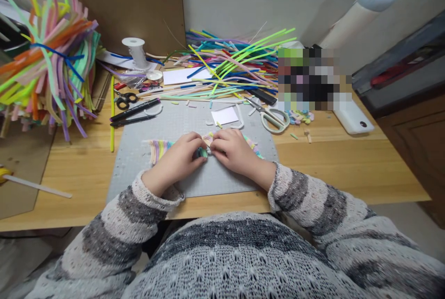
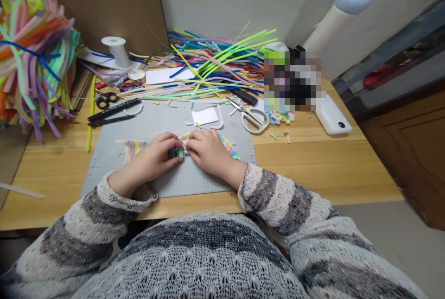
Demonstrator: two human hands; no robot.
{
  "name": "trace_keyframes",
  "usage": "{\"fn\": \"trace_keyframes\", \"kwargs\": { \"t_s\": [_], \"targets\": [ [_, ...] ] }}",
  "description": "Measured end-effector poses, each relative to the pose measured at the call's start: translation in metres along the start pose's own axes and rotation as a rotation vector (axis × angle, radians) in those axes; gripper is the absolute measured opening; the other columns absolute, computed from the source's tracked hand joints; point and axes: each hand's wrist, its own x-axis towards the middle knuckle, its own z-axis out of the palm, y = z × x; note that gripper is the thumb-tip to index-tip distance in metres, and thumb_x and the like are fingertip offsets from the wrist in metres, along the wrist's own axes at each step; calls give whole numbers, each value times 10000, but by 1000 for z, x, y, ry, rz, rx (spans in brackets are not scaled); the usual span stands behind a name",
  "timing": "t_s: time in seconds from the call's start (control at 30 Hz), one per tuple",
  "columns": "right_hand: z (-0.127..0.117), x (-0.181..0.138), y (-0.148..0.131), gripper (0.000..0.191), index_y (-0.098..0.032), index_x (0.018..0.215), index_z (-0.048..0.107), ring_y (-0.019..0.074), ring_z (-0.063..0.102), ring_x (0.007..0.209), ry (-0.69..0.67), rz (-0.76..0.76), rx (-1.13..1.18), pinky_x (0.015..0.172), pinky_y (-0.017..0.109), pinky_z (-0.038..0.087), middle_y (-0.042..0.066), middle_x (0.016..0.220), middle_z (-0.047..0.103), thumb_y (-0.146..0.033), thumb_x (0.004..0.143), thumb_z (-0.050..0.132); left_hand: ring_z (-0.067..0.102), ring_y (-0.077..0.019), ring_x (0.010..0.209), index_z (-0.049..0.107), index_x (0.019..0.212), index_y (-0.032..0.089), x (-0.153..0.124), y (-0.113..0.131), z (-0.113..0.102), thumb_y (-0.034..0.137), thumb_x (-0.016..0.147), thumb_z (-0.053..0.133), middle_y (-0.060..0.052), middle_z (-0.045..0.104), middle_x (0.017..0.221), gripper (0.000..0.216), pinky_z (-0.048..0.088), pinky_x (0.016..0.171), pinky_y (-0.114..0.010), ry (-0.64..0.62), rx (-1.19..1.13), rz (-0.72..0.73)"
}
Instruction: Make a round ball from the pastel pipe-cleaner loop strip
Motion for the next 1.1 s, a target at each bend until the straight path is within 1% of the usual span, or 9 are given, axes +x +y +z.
{"fn": "trace_keyframes", "kwargs": {
  "t_s": [0.27, 0.37, 0.47, 0.6, 0.67, 0.7, 0.8, 0.93, 1.1],
  "targets": [
    [3, 1, 0, 103, -192, 897, 669, 221, 512, 968, 6, -79, -61, 852, 357, 302, 51, 964, 665, -222, 929, 576, 582, -230, 964, 587, 954, 171, 4, 5, 9, 175, 818, 656, -74, 616, 996, 152, 489, 869, -391, 65, 69, -9],
    [3, 1, -1, 116, -187, 871, 667, 214, 522, 940, -4, -79, -56, 844, 353, 305, 49, 934, 664, -222, 931, 574, 576, -223, 898, 566, 853, 180, 4, 4, 11, 206, 812, 680, -57, 608, 922, 124, 492, 810, -378, 105, 75, -54],
    [3, 2, -1, 130, -184, 847, 662, 212, 533, 932, -16, -52, -31, 841, 350, 308, 49, 911, 663, -225, 932, 572, 578, -214, 898, 585, 777, 182, 4, 1, 15, 239, 827, 684, -59, 611, 930, 125, 490, 824, -372, 117, 36, -35],
    [1, 2, -1, 124, -180, 843, 654, 221, 541, 951, -36, -24, -11, 854, 350, 314, 54, 908, 656, -203, 922, 562, 584, -208, 921, 624, 792, 177, 4, 0, 18, 157, 824, 645, -64, 623, 941, 43, 487, 857, -371, 142, 0, -9],
    [-1, 2, -3, 88, -175, 872, 646, 224, 538, 956, -50, -13, 2, 857, 351, 317, 60, 929, 654, -185, 902, 564, 581, -208, 913, 627, 775, 174, 5, 1, 20, 111, 817, 606, -64, 625, 912, 78, 484, 858, -373, 152, 0, -18],
    [-1, 1, -3, 71, -173, 907, 641, 227, 535, 964, -55, -10, 10, 860, 353, 317, 64, 955, 654, -187, 890, 573, 580, -207, 906, 629, 764, 171, 5, 2, 20, 98, 810, 597, -65, 625, 900, 93, 482, 856, -373, 159, -3, -25],
    [-3, 0, -6, 132, -182, 1003, 627, 241, 519, 1006, -61, -19, -3, 872, 364, 306, 76, 1057, 649, -219, 883, 587, 577, -197, 876, 638, 714, 170, 6, 4, 22, 102, 789, 616, -55, 624, 874, 104, 471, 841, -367, 183, -39, -60],
    [-2, -2, -8, 103, -212, 958, 640, 240, 500, 1004, -58, -12, -61, 860, 367, 286, 61, 1055, 642, -199, 904, 553, 564, -207, 889, 650, 644, 194, 5, 7, 21, 182, 778, 664, -30, 637, 861, 135, 430, 856, -401, 210, -37, -168],
    [-1, -3, -10, 128, -216, 940, 647, 242, 485, 998, -41, 49, -105, 845, 374, 270, 62, 1057, 633, -151, 866, 566, 547, -231, 939, 627, 659, 196, 5, 11, 20, 162, 749, 636, -32, 646, 910, 97, 390, 876, -441, 191, 14, -227]
  ]
}}
